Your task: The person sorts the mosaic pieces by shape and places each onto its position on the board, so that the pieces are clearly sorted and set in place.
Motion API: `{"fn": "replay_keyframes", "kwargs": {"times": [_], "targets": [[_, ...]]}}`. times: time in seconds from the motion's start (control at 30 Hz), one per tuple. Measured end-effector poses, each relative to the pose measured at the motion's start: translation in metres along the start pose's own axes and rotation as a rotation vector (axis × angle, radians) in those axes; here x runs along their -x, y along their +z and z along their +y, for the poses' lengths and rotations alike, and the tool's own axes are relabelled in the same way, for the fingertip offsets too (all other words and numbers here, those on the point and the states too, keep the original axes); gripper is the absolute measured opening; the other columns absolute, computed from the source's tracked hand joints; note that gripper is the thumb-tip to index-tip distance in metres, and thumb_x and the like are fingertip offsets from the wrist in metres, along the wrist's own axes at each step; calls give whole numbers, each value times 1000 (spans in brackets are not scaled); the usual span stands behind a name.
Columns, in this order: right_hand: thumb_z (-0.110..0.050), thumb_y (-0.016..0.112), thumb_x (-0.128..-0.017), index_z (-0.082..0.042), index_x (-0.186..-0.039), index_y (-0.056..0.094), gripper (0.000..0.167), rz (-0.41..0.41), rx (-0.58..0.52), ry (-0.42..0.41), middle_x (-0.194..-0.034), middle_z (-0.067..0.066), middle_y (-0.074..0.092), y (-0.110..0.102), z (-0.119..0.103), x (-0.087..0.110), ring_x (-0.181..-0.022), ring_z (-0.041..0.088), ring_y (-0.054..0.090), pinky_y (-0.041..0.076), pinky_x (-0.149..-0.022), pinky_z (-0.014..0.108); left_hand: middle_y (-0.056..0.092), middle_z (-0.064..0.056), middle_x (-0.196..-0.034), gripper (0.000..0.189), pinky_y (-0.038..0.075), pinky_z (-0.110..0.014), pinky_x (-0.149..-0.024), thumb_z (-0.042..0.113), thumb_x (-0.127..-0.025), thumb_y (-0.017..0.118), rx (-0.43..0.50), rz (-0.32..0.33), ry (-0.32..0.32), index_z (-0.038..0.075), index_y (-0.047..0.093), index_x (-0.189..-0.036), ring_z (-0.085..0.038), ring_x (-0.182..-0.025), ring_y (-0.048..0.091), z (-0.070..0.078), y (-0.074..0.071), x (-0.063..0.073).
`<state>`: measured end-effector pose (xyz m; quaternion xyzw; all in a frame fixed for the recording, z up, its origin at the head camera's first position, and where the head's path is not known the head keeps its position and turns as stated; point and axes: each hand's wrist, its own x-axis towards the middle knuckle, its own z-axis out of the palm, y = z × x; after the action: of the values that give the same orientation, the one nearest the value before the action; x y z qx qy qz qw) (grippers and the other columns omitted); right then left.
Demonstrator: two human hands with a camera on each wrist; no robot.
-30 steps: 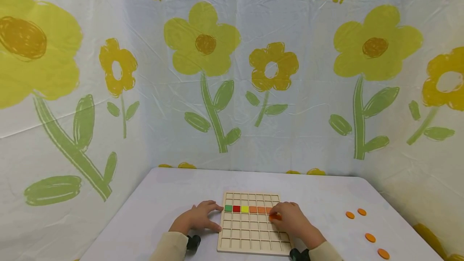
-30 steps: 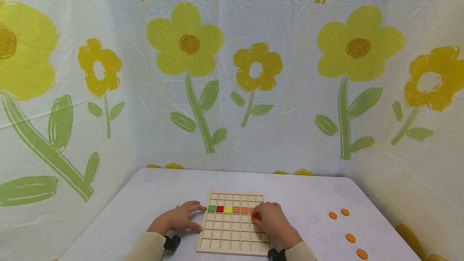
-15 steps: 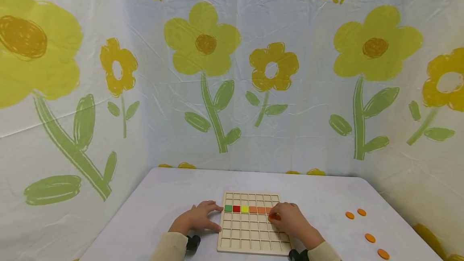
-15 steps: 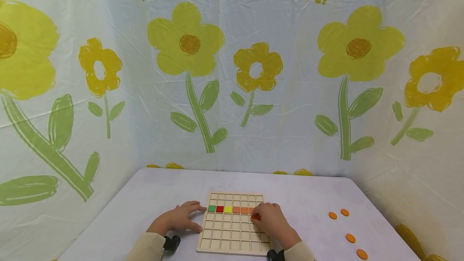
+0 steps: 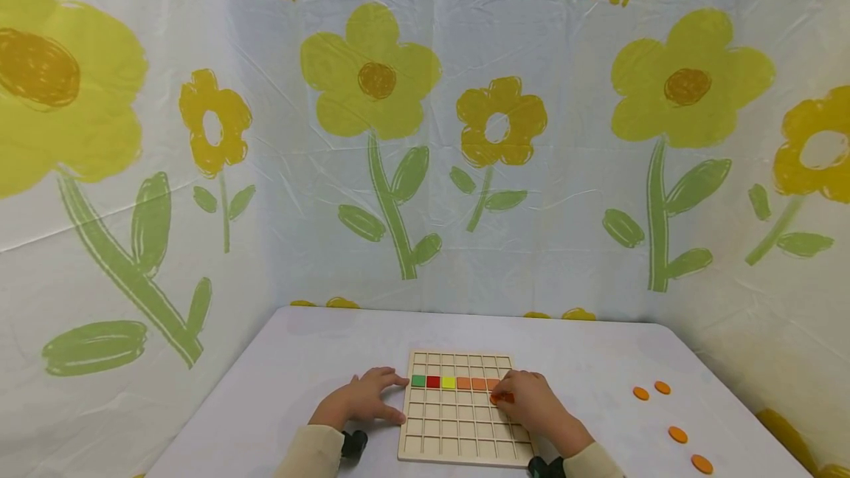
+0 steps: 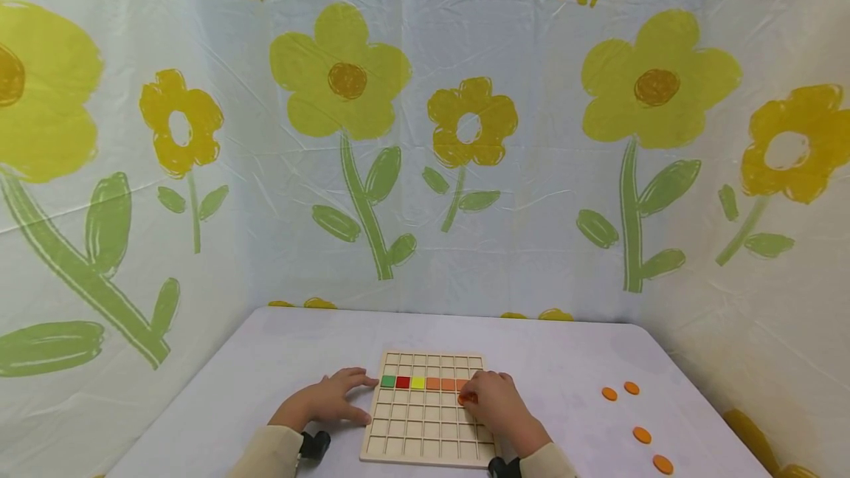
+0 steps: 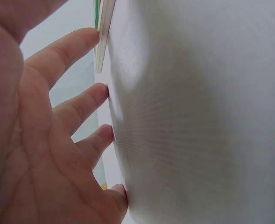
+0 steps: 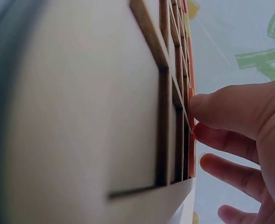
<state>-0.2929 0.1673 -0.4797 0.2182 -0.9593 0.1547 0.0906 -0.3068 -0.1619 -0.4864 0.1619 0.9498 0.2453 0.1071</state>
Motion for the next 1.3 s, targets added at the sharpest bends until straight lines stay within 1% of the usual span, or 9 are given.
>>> {"fn": "replay_keyframes", "kwargs": {"times": [0.2, 0.37, 0.53, 0.67, 0.77, 0.83, 1.0, 1.3], "targets": [[-20, 77, -81, -20, -88, 76, 7, 3, 7, 7, -85, -11, 66, 1, 0, 0, -85, 15, 63, 44, -93, 60, 39, -10, -152, 68, 14, -70, -113, 51, -73, 79, 4, -9, -11, 27, 58, -133, -37, -143, 30, -1, 1, -1], [-22, 77, -81, -22, -87, 76, 6, 5, 19, 19, -85, -12, 66, -3, 0, 2, -86, 14, 63, 44, -92, 59, 39, -10, -152, 68, 14, -70, -113, 51, -74, 79, 2, -9, -11, 27, 58, -133, -37, -143, 30, -1, 0, -1], [-22, 76, -81, -21, -86, 76, 5, 9, 35, 66, -85, -12, 66, -10, 4, 5, -87, 13, 62, 44, -94, 56, 40, -11, -151, 67, 14, -70, -113, 50, -74, 79, 4, 2, -4, 26, 58, -133, -37, -143, 30, 0, -1, -1], [-24, 76, -82, -21, -87, 76, 6, -6, 19, 126, -86, -12, 66, -15, 11, 8, -92, 16, 63, 43, -95, 56, 40, -11, -151, 68, 13, -70, -113, 51, -74, 79, 2, 0, -3, 26, 58, -133, -37, -143, 30, -1, 0, -1], [-24, 76, -82, -20, -87, 75, 6, -19, 5, 167, -87, -11, 66, -20, 17, 12, -94, 19, 64, 42, -97, 56, 39, -11, -151, 68, 13, -70, -113, 51, -74, 78, 4, -4, -2, 26, 58, -133, -37, -143, 30, -2, 0, -1], [-22, 76, -81, -20, -88, 75, 7, -19, 7, 185, -88, -10, 66, -23, 21, 15, -93, 19, 64, 43, -96, 55, 39, -11, -151, 68, 13, -70, -113, 51, -74, 78, 5, -5, -2, 27, 58, -133, -38, -143, 30, -2, 0, -2], [-18, 78, -79, -19, -88, 75, 9, -15, 19, 218, -89, -8, 66, -32, 32, 23, -90, 19, 64, 50, -89, 50, 39, -10, -151, 67, 13, -70, -113, 52, -74, 78, 1, -1, -8, 27, 58, -133, -37, -143, 30, -5, 2, -3], [-18, 77, -80, -21, -88, 74, 9, -49, 41, 299, -89, -6, 66, -43, 56, 37, -91, 19, 64, 51, -89, 52, 39, -10, -152, 67, 12, -69, -114, 53, -73, 79, 3, 3, -9, 28, 59, -132, -37, -143, 29, -6, 3, -4]]}}
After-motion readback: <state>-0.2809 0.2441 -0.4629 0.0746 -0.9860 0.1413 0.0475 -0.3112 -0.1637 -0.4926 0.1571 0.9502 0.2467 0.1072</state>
